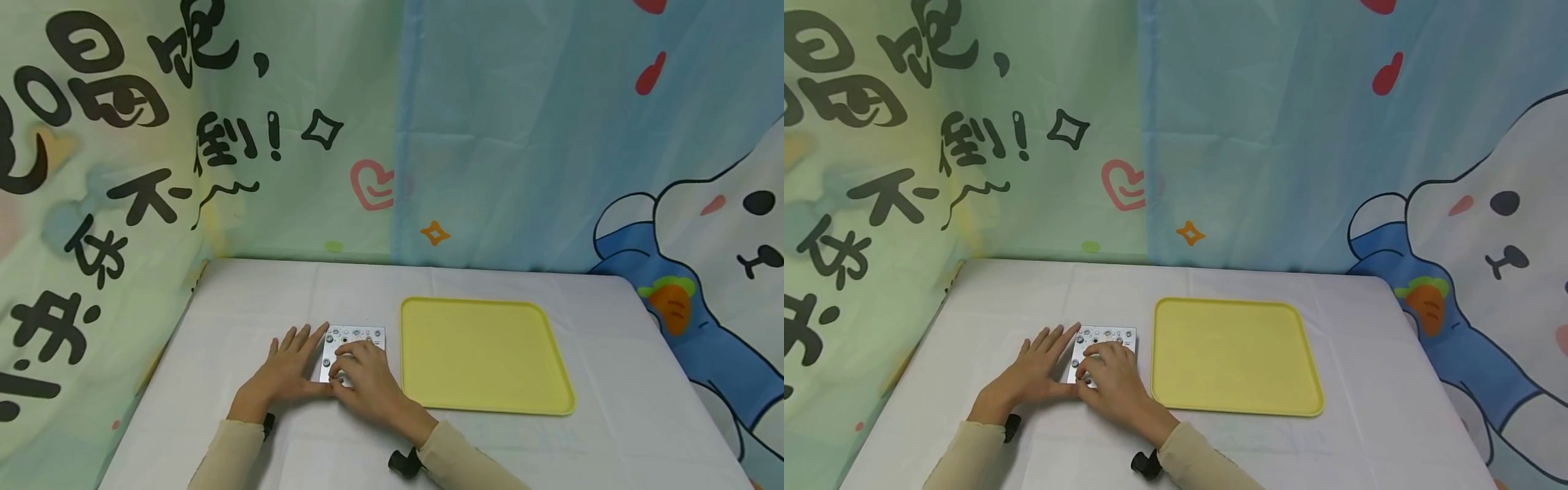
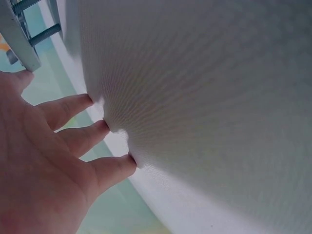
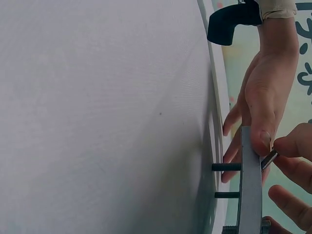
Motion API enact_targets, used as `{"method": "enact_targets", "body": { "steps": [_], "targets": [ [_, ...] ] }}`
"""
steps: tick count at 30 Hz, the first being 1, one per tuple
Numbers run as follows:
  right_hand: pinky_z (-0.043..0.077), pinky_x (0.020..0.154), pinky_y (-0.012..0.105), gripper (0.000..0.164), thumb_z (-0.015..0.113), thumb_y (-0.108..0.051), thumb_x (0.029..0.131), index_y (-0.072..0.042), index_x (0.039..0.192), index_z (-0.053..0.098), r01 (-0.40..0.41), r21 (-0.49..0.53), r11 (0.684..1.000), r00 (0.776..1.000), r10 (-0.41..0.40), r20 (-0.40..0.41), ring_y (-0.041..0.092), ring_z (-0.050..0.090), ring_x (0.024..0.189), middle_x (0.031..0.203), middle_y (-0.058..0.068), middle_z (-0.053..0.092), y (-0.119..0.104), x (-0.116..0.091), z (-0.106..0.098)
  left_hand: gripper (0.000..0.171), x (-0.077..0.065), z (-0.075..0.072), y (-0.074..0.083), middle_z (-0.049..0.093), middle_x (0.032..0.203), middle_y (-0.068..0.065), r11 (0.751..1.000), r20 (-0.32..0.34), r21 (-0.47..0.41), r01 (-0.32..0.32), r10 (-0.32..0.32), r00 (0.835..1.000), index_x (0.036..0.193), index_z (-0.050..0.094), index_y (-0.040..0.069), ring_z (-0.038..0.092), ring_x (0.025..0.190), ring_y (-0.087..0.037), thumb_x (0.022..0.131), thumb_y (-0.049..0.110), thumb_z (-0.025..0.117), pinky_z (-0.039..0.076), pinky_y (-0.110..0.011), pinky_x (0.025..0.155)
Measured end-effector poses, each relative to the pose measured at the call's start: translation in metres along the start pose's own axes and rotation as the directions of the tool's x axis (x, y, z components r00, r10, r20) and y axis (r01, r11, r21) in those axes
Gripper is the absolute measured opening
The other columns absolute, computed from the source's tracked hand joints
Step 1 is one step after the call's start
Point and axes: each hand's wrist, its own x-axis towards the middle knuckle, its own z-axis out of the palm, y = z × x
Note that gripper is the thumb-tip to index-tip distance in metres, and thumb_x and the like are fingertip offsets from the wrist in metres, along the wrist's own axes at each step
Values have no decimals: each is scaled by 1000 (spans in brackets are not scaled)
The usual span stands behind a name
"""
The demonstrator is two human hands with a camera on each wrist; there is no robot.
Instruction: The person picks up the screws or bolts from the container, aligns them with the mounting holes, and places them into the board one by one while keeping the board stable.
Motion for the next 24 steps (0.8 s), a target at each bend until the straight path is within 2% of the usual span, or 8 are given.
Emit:
{"method": "enact_targets", "body": {
  "steps": [9, 14, 18, 24],
  "targets": [
    [46, 86, 52, 12, 78, -15, 76, -16, 82, 67, -38, -13, 999, 999, 38, 14, 30, 57, 104, 110, 8, 63, -1, -2, -3, 114, 1, -1, 1, 29, 156, -28, 1000, -3, 9, -3, 3, 1000, 161, 21, 19, 21, 143, -53, 74, 72, 73, 18, -75, 107],
    [46, 85, 52, 15, 80, -15, 74, -16, 83, 67, -59, -22, 998, 998, 59, 7, 30, 57, 104, 110, 9, 63, 0, -4, -6, 117, 2, 0, 0, 27, 157, -28, 1000, 17, -3, 17, -17, 1000, 162, 18, 22, 19, 144, -53, 73, 75, 71, 15, -75, 108],
    [46, 87, 52, 13, 78, -14, 76, -16, 83, 67, -75, -22, 997, 997, 75, 14, 30, 56, 106, 111, 8, 62, 1, -5, -10, 119, 2, 1, 0, 24, 159, -27, 999, 35, -20, 43, -43, 998, 162, 16, 25, 16, 145, -51, 71, 79, 69, 11, -73, 110],
    [44, 90, 53, 10, 75, -15, 79, -16, 86, 67, -89, -12, 996, 996, 90, 24, 30, 55, 107, 112, 7, 62, 1, -7, -15, 120, 2, 2, 1, 23, 160, -26, 998, 33, -24, 51, -50, 998, 162, 15, 26, 15, 146, -50, 69, 81, 68, 10, -72, 111]
  ]
}}
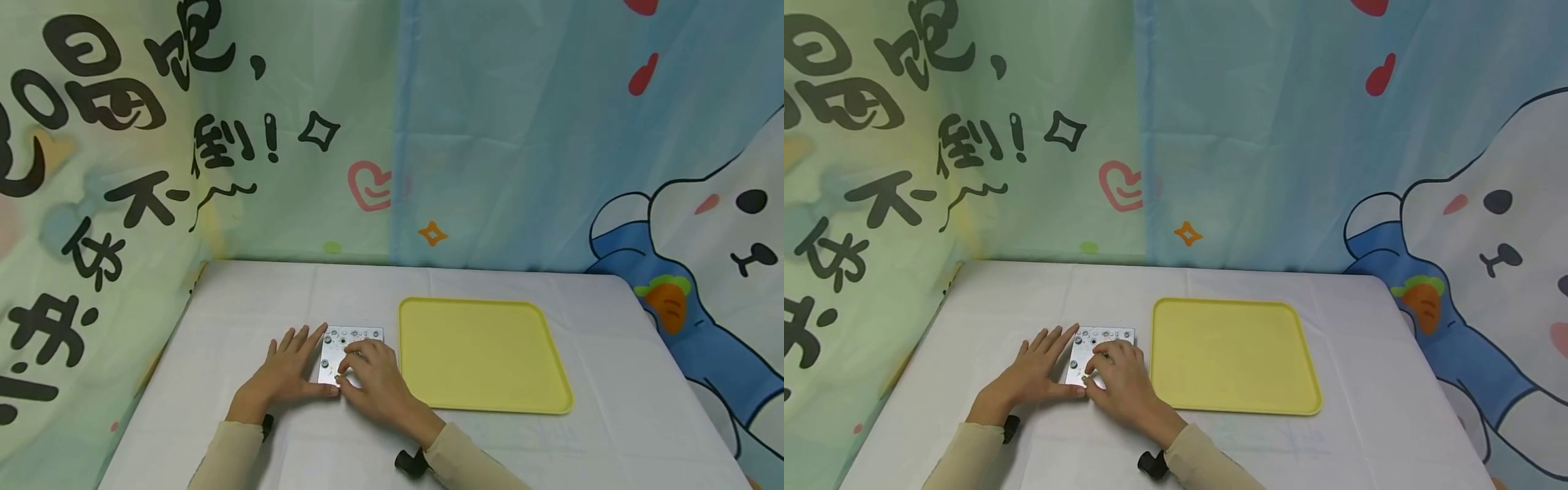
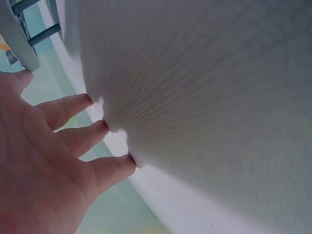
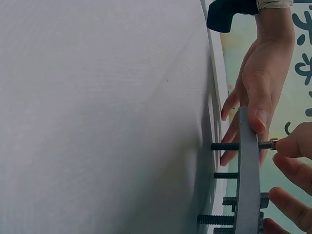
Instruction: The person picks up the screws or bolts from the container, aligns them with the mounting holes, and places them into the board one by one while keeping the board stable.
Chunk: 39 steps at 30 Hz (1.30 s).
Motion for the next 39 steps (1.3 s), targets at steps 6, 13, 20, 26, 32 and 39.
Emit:
{"method": "enact_targets", "body": {
  "steps": [6, 13, 20, 26, 32, 39],
  "targets": [
    [43, 91, 53, 11, 74, -13, 79, -15, 87, 68, -10, -4, 1000, 1000, 10, -7, 32, 55, 107, 113, 9, 63, 0, -2, -7, 120, -1, 0, 1, 23, 160, -27, 1000, -3, -12, 0, 0, 1000, 162, 16, 25, 15, 146, -51, 70, 80, 69, 10, -72, 111],
    [41, 93, 56, 10, 74, -12, 81, -15, 88, 68, -60, 0, 998, 998, 60, -3, 35, 54, 109, 113, 10, 62, 5, -8, -20, 119, -1, 0, 2, 23, 160, -27, 1000, 7, -5, 16, -16, 1000, 162, 16, 24, 14, 146, -51, 71, 78, 70, 9, -72, 111],
    [40, 92, 60, 9, 74, -11, 81, -14, 88, 68, -106, 10, 994, 994, 106, -37, 39, 54, 110, 114, 12, 62, 17, -15, -34, 117, 1, -1, 2, 23, 159, -27, 1000, 2, -3, 13, -13, 1000, 162, 17, 24, 15, 145, -51, 73, 76, 70, 10, -72, 111],
    [42, 89, 60, 9, 75, -10, 82, -12, 89, 69, -119, -10, 993, 991, 119, -58, 38, 55, 109, 113, 12, 63, 24, -20, -41, 110, 2, -1, 3, 22, 161, -25, 1000, 24, 18, 15, -16, 1000, 163, 14, 25, 14, 146, -50, 79, 79, 61, 9, -71, 112],
    [40, 91, 60, 10, 76, -8, 82, -10, 89, 70, -149, 10, 989, 987, 149, -59, 37, 54, 111, 114, 12, 63, 26, -20, -45, 109, 1, -3, 5, 23, 160, -26, 1000, 14, 6, 15, -15, 1000, 162, 15, 24, 14, 146, -50, 80, 78, 61, 9, -71, 112],
    [41, 92, 60, 11, 77, -9, 83, -13, 90, 69, -177, -29, 984, 983, 175, -46, 38, 54, 112, 116, 11, 62, 27, -24, -48, 108, 0, -2, 5, 23, 160, -25, 1000, 27, 12, 21, -22, 999, 162, 17, 23, 14, 146, -50, 80, 73, 66, 10, -70, 112]
  ]
}}
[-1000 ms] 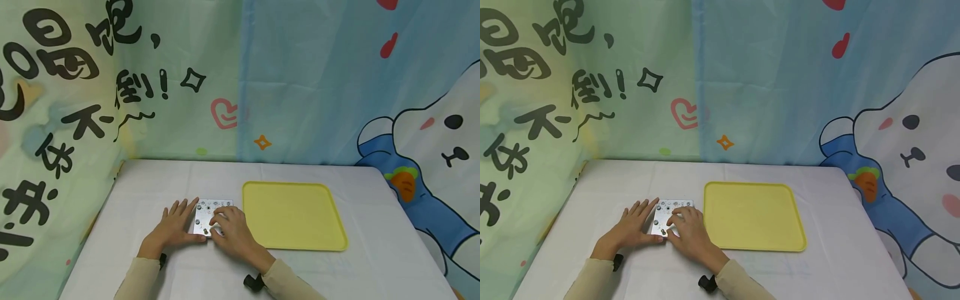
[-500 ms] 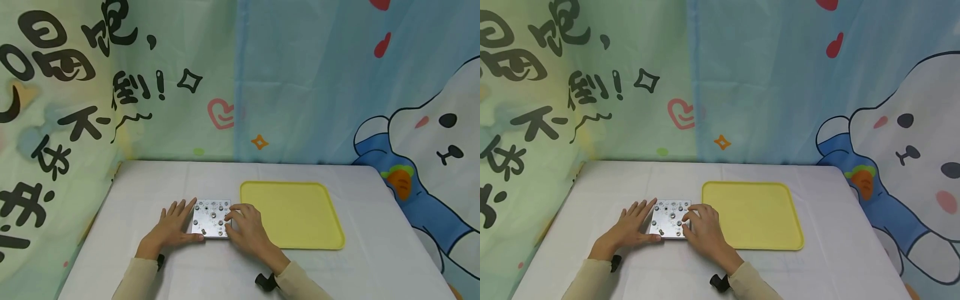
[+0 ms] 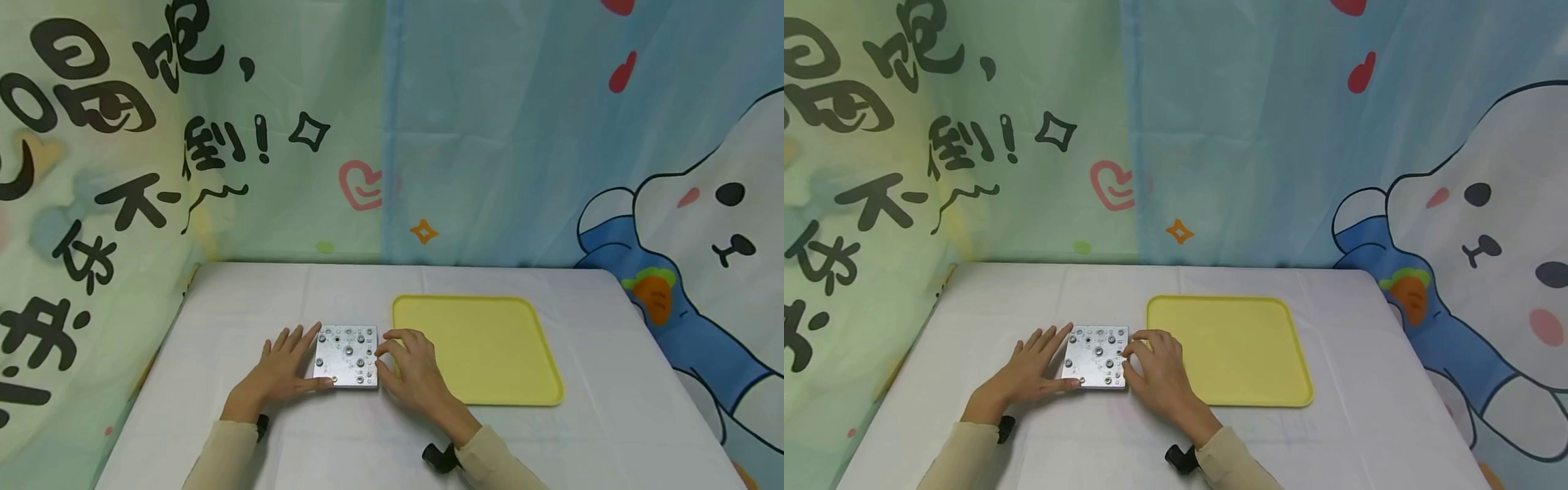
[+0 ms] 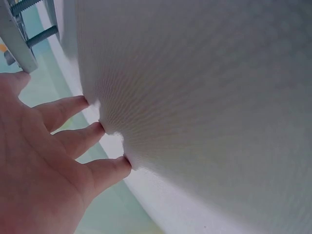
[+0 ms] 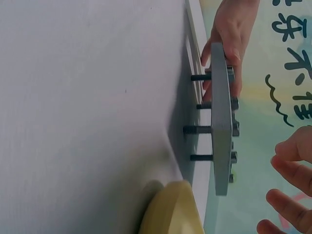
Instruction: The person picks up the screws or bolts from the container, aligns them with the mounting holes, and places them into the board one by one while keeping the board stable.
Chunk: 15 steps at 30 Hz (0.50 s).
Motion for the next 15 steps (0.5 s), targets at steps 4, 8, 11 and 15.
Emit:
{"method": "enact_targets", "body": {
  "steps": [4, 8, 11, 15],
  "targets": [
    [41, 92, 60, 11, 77, -9, 83, -12, 90, 69, -20, -22, 1000, 1000, 20, -5, 38, 54, 112, 116, 11, 62, 5, -1, -5, 108, 1, 0, -1, 23, 160, -26, 1000, -5, -4, -8, 8, 1000, 162, 18, 22, 15, 146, -51, 80, 73, 66, 10, -71, 112],
    [41, 92, 62, 12, 78, -8, 83, -11, 90, 70, -41, -38, 998, 999, 41, -9, 39, 54, 112, 116, 13, 62, 10, -2, -12, 110, 0, 1, -2, 23, 160, -26, 1000, -2, -7, -4, 4, 1000, 162, 17, 22, 15, 146, -51, 79, 75, 66, 10, -71, 112],
    [41, 91, 63, 13, 79, -8, 82, -11, 90, 70, -56, -50, 997, 998, 55, -15, 39, 54, 112, 117, 13, 63, 15, -4, -19, 111, 0, -1, -3, 26, 159, -26, 1000, 2, 2, -1, 1, 1000, 162, 17, 22, 18, 145, -50, 78, 76, 66, 12, -71, 112],
    [41, 90, 64, 14, 80, -8, 82, -10, 91, 69, -57, -58, 997, 998, 55, -41, 40, 54, 110, 116, 14, 63, 23, -6, -27, 112, -2, -4, -4, 31, 157, -26, 1000, -3, 9, -1, 1, 1000, 162, 20, 20, 24, 143, -49, 76, 75, 68, 17, -71, 110]
  ]
}}
